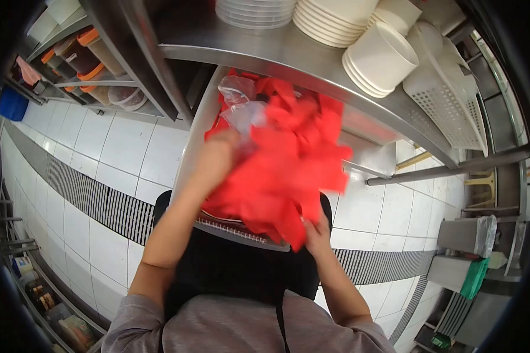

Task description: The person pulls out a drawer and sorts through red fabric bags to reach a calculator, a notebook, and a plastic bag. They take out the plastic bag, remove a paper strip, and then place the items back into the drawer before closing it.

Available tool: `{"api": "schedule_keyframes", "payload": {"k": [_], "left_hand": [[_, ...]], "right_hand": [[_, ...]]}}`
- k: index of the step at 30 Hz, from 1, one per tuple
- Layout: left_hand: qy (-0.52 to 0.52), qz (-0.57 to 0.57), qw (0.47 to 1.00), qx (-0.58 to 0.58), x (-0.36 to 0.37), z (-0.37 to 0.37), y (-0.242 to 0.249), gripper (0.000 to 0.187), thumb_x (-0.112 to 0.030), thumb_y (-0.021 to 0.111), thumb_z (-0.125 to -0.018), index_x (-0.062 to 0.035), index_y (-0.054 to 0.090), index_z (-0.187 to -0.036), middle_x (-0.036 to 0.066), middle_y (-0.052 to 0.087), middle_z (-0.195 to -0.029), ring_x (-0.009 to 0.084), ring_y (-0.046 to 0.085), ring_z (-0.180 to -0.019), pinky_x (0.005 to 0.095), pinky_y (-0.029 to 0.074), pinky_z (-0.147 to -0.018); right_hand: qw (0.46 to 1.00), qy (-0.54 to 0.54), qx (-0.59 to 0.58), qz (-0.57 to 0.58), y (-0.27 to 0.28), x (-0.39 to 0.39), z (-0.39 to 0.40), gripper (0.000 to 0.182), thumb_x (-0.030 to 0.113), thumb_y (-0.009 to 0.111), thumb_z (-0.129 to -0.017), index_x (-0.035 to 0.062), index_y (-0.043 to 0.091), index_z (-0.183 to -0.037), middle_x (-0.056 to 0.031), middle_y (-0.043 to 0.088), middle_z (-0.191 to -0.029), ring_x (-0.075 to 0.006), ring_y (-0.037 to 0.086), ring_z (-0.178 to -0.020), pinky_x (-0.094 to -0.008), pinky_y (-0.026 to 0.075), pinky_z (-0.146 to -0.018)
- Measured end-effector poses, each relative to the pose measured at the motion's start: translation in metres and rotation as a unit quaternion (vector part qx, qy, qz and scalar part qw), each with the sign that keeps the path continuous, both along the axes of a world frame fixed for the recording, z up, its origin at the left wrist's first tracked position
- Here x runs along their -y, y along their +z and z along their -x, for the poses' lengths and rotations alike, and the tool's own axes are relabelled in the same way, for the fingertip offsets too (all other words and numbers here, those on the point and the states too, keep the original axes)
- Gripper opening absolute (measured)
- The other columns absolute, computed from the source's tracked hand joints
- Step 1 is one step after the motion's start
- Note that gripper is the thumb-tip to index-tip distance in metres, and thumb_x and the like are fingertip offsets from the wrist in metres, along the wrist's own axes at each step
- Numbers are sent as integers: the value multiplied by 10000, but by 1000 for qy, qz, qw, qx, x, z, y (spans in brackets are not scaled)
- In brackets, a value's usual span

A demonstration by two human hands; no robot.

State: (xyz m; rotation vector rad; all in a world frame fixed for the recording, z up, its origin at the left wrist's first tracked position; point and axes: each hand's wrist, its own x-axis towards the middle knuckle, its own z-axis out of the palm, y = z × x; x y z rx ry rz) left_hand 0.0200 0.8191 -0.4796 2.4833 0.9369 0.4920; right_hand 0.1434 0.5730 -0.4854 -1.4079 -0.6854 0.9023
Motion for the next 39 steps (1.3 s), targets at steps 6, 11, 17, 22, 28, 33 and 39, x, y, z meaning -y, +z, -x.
{"api": "schedule_keyframes", "payload": {"k": [6,11,17,22,28,33,39], "left_hand": [[-61,-103,980,161,-7,-2,105,225,-22,513,-759,-44,556,-979,133,582,-961,321,551,-905,386,445,-770],[-308,-47,937,-160,28,-94,48,240,-92,429,-790,-79,591,-967,113,589,-965,298,553,-923,410,443,-791],[-504,-366,757,-196,25,-115,-79,234,-165,474,-796,-155,619,-979,40,589,-945,213,490,-1053,431,256,-1002],[-469,-275,768,-339,10,-108,-20,211,-88,560,-702,-150,644,-885,62,568,-913,210,501,-970,406,227,-1041],[-419,-299,848,-126,-79,-8,35,110,-101,527,-697,-117,566,-799,35,516,-889,196,491,-964,425,264,-1036],[-353,-304,880,-95,-91,24,22,89,-98,489,-727,-131,530,-798,32,485,-867,184,478,-966,424,247,-1047],[-339,-301,886,-100,-97,22,11,94,-98,478,-740,-142,530,-805,13,475,-884,175,475,-966,408,248,-1050]], "right_hand": [[923,266,268,68,-8,-147,60,680,363,527,-831,70,229,-1367,-149,115,-1445,-293,92,-1334,-402,102,-1071],[668,232,687,168,-71,-206,121,756,572,385,-784,114,245,-1369,-270,-7,-1415,-570,-21,-1239,-741,103,-878],[762,260,577,134,-57,-189,99,625,519,320,-835,154,318,-1342,-204,74,-1432,-528,26,-1264,-708,162,-907],[750,342,566,-8,-13,-147,75,488,387,451,-835,153,425,-1262,-118,293,-1369,-390,204,-1273,-651,244,-924],[915,262,267,-149,30,-19,17,422,160,644,-745,48,524,-1133,-119,460,-1214,-308,397,-1182,-462,300,-995],[864,238,442,-24,17,-5,50,643,267,670,-723,75,392,-1270,-169,422,-1233,-358,401,-1159,-438,327,-976],[837,259,479,58,-18,-40,80,502,192,609,-760,80,446,-1221,-137,529,-1116,-303,533,-973,-387,439,-835]]}}
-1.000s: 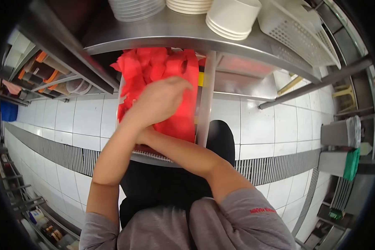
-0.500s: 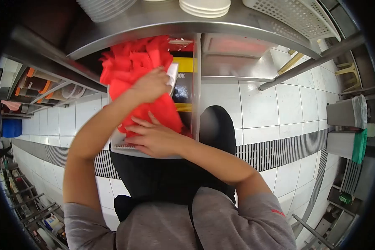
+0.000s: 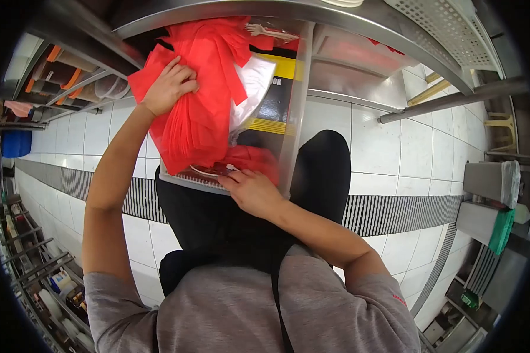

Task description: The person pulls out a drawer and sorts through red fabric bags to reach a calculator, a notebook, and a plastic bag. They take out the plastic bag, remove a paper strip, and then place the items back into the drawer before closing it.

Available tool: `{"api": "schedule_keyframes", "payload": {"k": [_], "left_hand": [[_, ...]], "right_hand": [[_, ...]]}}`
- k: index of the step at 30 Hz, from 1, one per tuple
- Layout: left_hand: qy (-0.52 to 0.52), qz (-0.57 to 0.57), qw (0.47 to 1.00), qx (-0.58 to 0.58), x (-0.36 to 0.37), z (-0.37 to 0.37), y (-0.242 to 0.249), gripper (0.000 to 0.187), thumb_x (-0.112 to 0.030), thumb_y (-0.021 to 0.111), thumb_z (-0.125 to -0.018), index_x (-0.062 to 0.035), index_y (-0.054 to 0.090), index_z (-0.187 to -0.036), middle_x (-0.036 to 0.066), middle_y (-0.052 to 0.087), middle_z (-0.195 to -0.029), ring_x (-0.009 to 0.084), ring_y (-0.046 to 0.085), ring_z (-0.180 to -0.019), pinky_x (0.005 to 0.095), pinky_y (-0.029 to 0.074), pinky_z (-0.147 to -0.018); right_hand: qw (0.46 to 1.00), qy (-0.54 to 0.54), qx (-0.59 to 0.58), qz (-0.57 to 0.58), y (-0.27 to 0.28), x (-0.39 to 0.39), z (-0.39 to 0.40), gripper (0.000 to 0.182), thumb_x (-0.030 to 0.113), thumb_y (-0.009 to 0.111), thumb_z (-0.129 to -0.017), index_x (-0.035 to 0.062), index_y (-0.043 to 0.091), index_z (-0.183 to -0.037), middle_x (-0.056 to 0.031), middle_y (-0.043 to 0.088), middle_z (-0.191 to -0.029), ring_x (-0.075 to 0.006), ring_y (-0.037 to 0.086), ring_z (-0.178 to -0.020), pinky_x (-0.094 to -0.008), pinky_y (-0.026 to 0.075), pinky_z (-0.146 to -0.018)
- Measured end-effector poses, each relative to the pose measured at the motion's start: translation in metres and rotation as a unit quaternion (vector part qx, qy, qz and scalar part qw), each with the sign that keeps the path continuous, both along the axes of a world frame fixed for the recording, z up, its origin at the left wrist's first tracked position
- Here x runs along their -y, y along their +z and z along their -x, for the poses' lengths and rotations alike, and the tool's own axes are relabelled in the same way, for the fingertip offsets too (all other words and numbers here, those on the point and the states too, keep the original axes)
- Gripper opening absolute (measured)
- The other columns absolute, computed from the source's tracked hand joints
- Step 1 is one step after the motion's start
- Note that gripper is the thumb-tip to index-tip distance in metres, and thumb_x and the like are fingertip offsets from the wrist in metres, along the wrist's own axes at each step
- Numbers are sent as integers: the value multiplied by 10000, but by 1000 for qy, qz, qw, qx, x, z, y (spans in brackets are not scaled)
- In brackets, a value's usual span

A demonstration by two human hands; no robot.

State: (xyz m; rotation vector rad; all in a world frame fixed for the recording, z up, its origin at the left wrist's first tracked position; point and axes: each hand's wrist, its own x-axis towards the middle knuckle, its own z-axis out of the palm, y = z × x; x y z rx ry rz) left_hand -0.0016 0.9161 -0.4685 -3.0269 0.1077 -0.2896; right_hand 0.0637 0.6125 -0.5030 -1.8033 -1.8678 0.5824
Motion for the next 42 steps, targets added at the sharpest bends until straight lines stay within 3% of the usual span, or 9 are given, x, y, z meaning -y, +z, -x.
{"api": "schedule_keyframes", "payload": {"k": [4,16,18,20,22,24,27,30,42], "left_hand": [[17,14,1000,10,-9,-1,-5,95,-99,476,-744,-143,532,-808,15,475,-886,172,475,-969,390,252,-1050],[44,-14,999,-12,-14,-8,-11,157,-80,452,-761,-148,530,-879,23,481,-971,196,452,-1045,373,251,-1053],[32,9,999,14,-14,-7,-13,134,-87,462,-747,-133,542,-846,34,486,-935,212,468,-1004,404,240,-1055],[33,13,999,14,-14,-7,-12,131,-90,462,-747,-132,541,-842,32,487,-937,212,468,-1006,406,241,-1054],[37,19,999,17,-15,-7,-13,127,-92,461,-748,-132,540,-839,31,489,-939,213,468,-1007,408,243,-1053],[27,11,999,39,-15,-7,-17,121,-99,461,-748,-135,538,-833,31,492,-943,208,469,-1013,415,244,-1051],[24,37,998,46,-14,-8,-21,108,-104,462,-748,-138,533,-823,32,492,-948,201,472,-1021,422,244,-1049],[18,23,998,54,-15,-7,-26,106,-98,456,-754,-146,524,-819,32,489,-954,198,474,-1025,426,239,-1050],[42,4,998,42,-21,-11,-28,105,-96,472,-774,-165,509,-844,27,482,-989,195,458,-1064,417,220,-1060]], "right_hand": [[996,-1,-39,-79,3,-4,-50,259,56,575,-757,66,605,-1015,-101,625,-847,-264,611,-745,-335,498,-673],[960,-235,-9,-150,27,-107,-180,334,101,620,-730,81,572,-1060,-184,586,-1000,-299,585,-864,-329,463,-760],[888,-221,255,-312,39,-94,-152,412,108,638,-710,86,536,-1109,-173,545,-1072,-296,527,-995,-347,422,-842],[974,-108,-21,-197,46,-68,-112,444,138,656,-695,79,515,-1111,-157,468,-1151,-342,415,-1116,-412,358,-921],[992,113,-57,-10,36,-52,-73,449,193,672,-686,91,526,-1098,-159,475,-1124,-349,416,-1105,-427,353,-928],[970,100,218,-47,13,-38,-41,439,212,672,-664,100,547,-1069,-158,470,-1137,-335,422,-1099,-412,357,-933],[955,47,290,27,-42,-46,-28,419,201,676,-632,94,575,-1024,-154,540,-1081,-304,502,-1025,-380,414,-870],[949,68,51,304,-7,-80,-58,338,171,654,-629,77,600,-949,-156,601,-958,-307,567,-914,-399,454,-790],[989,-42,-81,117,37,-139,-154,333,59,684,-645,14,582,-959,-111,635,-777,-186,608,-699,-298,464,-666]]}}
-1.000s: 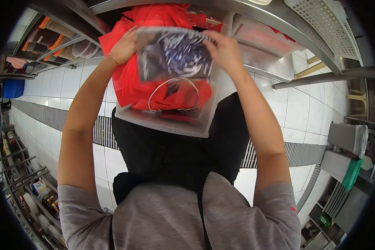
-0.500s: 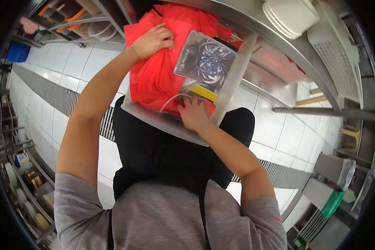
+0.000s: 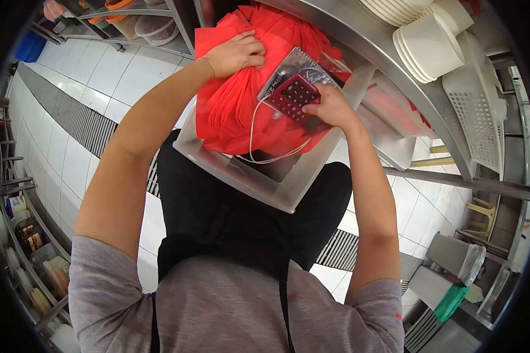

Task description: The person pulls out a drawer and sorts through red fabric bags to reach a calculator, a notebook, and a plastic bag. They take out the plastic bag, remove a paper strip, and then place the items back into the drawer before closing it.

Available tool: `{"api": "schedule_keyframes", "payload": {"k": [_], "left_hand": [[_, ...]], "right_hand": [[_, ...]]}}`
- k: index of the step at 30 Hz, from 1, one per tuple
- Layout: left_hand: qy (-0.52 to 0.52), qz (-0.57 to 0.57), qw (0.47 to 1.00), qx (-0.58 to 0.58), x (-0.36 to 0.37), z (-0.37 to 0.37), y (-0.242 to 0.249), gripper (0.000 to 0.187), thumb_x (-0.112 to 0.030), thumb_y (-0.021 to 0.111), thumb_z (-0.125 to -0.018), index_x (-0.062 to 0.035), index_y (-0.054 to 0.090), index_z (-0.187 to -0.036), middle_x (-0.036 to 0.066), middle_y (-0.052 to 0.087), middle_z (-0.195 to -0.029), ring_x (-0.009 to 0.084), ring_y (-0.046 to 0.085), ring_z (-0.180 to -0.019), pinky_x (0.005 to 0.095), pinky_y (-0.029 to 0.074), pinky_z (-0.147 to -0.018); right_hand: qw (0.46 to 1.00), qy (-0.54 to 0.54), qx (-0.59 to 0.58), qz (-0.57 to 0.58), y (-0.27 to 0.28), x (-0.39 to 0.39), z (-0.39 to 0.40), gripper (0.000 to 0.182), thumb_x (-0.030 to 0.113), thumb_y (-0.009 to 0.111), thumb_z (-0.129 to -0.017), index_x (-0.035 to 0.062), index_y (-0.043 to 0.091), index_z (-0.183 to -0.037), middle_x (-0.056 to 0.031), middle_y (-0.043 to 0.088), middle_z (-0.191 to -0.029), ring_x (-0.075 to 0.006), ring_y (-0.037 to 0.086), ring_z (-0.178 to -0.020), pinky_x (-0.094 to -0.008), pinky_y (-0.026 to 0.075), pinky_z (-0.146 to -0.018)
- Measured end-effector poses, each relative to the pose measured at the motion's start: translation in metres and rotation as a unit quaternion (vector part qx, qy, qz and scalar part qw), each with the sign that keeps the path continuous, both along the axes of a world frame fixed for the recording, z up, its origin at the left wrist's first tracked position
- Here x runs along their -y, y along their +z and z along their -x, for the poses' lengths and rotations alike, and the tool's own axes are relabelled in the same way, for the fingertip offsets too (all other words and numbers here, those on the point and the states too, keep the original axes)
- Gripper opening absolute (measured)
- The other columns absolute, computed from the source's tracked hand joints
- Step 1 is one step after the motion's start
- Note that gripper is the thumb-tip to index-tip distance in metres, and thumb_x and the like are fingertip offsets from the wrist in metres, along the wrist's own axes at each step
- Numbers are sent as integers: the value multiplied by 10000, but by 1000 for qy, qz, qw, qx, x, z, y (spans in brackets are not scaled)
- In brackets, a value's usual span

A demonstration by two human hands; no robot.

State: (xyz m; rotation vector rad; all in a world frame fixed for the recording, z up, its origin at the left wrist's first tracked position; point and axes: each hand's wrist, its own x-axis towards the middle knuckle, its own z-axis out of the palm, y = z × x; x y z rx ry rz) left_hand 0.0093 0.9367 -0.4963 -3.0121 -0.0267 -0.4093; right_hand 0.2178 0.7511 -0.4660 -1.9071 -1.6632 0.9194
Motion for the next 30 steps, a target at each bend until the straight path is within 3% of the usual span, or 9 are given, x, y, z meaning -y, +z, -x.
{"api": "schedule_keyframes", "payload": {"k": [2,6,10,13,18,19,22,24,30], "left_hand": [[0,4,1000,-1,1,0,0,103,-97,471,-775,-164,509,-842,27,482,-988,194,459,-1063,417,219,-1060],[-10,5,1000,19,1,0,-1,83,-95,455,-762,-144,505,-806,36,480,-952,197,473,-1033,426,220,-1060],[0,5,1000,15,3,-2,-2,80,-97,449,-764,-142,500,-805,39,478,-948,201,477,-1025,428,222,-1061],[2,11,1000,7,4,-2,0,77,-99,446,-764,-142,497,-805,39,477,-950,202,476,-1026,430,222,-1061],[-2,17,1000,17,6,-1,-1,79,-104,451,-763,-137,510,-804,39,483,-940,203,480,-1013,433,223,-1059],[-5,24,999,21,6,-2,1,78,-107,455,-761,-135,516,-802,39,486,-936,203,482,-1008,436,225,-1057],[-6,26,999,28,7,-2,2,64,-134,481,-764,-148,533,-797,36,497,-947,202,479,-990,422,250,-1041],[-14,26,998,53,7,0,0,66,-143,477,-763,-143,536,-791,41,499,-932,201,483,-993,429,251,-1040],[4,32,999,35,9,0,7,69,-140,468,-762,-146,532,-786,30,495,-929,189,476,-1006,415,248,-1048]], "right_hand": [[982,47,-160,88,15,20,6,359,74,691,-652,12,576,-987,-106,633,-807,-156,593,-731,-287,459,-689],[973,203,-9,108,-18,52,43,584,150,698,-673,21,474,-1196,-157,585,-940,-243,576,-883,-309,449,-786],[960,233,83,131,-60,63,88,470,226,702,-664,10,550,-1053,-189,595,-973,-307,570,-917,-360,451,-791],[981,160,-44,99,-79,69,97,396,218,639,-708,21,564,-1043,-154,611,-932,-298,580,-857,-380,450,-753],[907,145,-123,377,-89,43,92,495,324,537,-797,68,474,-1215,-159,624,-953,-263,605,-864,-337,472,-774],[867,301,24,397,-117,36,97,504,377,477,-815,86,464,-1226,-143,597,-1050,-271,573,-964,-353,440,-857],[979,71,120,148,-118,49,137,512,374,468,-817,109,432,-1254,-123,534,-1171,-271,496,-1093,-375,388,-931],[986,17,161,-38,-183,39,152,510,374,485,-810,126,429,-1252,-115,471,-1249,-263,419,-1176,-378,347,-975],[993,50,95,-53,-125,26,144,459,351,466,-827,119,448,-1223,-117,443,-1270,-262,393,-1193,-375,329,-990]]}}
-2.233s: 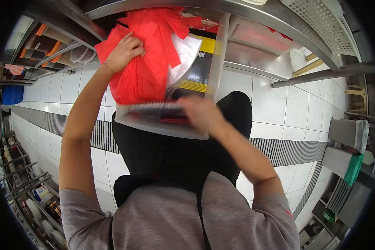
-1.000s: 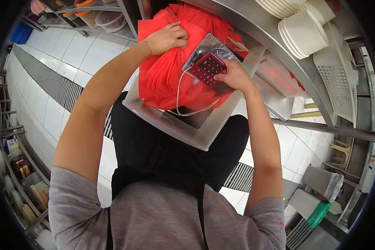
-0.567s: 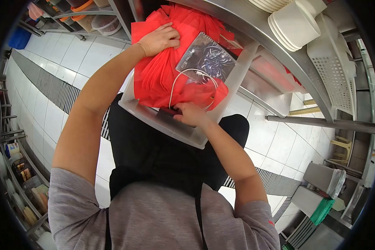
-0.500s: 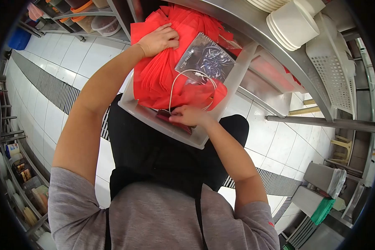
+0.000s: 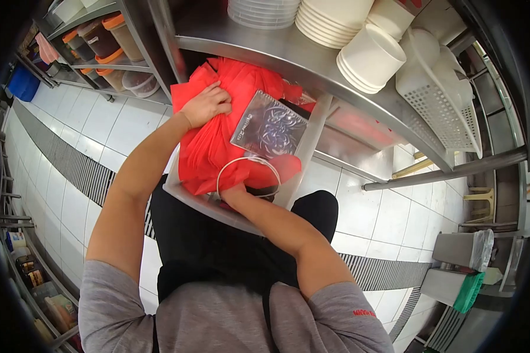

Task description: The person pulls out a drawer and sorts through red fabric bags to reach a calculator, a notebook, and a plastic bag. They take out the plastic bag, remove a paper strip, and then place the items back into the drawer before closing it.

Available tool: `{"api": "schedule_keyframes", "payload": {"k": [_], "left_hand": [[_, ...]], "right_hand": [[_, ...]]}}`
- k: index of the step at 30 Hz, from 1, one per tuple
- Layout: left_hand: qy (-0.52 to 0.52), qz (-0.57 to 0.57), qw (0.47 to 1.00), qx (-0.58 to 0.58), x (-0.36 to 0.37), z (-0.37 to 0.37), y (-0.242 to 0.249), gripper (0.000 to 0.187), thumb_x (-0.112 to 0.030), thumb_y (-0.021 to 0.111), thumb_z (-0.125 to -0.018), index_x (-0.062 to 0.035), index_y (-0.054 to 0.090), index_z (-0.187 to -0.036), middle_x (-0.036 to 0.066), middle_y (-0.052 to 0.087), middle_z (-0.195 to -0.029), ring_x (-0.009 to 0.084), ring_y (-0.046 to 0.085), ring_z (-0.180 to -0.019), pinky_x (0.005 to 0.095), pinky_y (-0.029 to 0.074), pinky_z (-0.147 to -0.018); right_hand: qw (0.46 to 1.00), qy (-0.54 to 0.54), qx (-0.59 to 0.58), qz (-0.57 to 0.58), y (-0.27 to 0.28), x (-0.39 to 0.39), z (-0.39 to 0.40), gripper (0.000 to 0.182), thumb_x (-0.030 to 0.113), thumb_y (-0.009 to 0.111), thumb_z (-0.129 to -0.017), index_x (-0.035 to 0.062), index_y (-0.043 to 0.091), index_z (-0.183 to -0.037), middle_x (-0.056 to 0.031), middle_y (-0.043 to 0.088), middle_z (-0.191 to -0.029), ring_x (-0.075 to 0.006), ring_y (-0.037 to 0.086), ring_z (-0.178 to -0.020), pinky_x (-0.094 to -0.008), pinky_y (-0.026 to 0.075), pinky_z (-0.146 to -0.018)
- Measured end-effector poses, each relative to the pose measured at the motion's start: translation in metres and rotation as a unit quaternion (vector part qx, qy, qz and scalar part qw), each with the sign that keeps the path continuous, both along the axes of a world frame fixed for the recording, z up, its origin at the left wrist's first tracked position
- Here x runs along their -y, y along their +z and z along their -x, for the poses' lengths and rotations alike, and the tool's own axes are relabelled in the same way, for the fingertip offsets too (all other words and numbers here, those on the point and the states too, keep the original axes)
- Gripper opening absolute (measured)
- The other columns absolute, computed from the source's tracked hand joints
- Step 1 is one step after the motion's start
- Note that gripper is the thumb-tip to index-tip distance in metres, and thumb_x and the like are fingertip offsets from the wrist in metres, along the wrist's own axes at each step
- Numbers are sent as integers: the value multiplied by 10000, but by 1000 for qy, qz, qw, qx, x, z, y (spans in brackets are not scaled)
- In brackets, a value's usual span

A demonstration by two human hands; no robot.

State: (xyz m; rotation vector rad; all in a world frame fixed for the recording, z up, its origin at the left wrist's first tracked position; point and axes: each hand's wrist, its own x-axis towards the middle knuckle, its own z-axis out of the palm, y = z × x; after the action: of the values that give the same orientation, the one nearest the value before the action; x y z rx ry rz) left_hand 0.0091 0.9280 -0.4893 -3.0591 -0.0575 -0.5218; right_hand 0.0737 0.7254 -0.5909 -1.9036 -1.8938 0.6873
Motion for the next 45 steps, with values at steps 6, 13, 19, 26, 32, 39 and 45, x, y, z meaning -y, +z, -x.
{"api": "schedule_keyframes", "payload": {"k": [6,13,19,26,32,39,45], "left_hand": [[8,35,999,-4,-6,1,1,80,-111,463,-757,-129,532,-792,33,493,-935,200,469,-1015,411,244,-1051],[9,65,997,31,-13,-2,-5,94,-92,467,-752,-123,537,-807,39,493,-945,219,457,-1031,399,256,-1048],[-9,83,996,31,-15,-2,-3,68,-104,466,-751,-107,525,-785,52,487,-926,237,465,-1008,431,268,-1038],[-20,94,995,13,-15,-4,-4,60,-109,474,-748,-108,524,-781,53,489,-922,235,468,-1001,446,268,-1032],[-53,-54,997,7,15,-44,25,138,-143,492,-737,-144,580,-844,49,493,-958,222,450,-1042,435,278,-1011],[22,-17,989,148,77,-115,2,297,-178,543,-720,-159,575,-1015,67,438,-1200,255,419,-1101,411,329,-933],[148,-24,988,-33,77,-83,-24,689,-395,706,-628,-160,445,-1220,119,339,-1308,304,252,-1259,514,174,-1039]], "right_hand": [[999,0,-23,33,19,10,19,444,310,447,-842,107,424,-1236,-112,390,-1315,-260,352,-1221,-368,291,-1015],[984,171,-38,38,85,8,-10,286,210,471,-824,75,558,-1061,-140,546,-1118,-290,494,-1071,-404,405,-888],[934,329,121,70,135,14,-45,146,82,530,-715,46,603,-837,-126,576,-909,-260,553,-899,-355,456,-755],[969,133,-23,-209,243,62,-117,187,58,654,-655,31,597,-832,-71,558,-785,-221,539,-655,-323,439,-561],[935,-85,71,-337,242,86,-135,205,-28,670,-659,21,594,-843,-72,555,-748,-153,510,-529,-238,384,-412],[888,-139,149,-412,224,101,-141,212,-71,663,-663,0,583,-846,-86,572,-766,-158,514,-567,-236,361,-392],[904,-48,213,-366,201,64,-137,241,8,658,-671,65,593,-895,-64,557,-794,-208,570,-644,-303,460,-488]]}}
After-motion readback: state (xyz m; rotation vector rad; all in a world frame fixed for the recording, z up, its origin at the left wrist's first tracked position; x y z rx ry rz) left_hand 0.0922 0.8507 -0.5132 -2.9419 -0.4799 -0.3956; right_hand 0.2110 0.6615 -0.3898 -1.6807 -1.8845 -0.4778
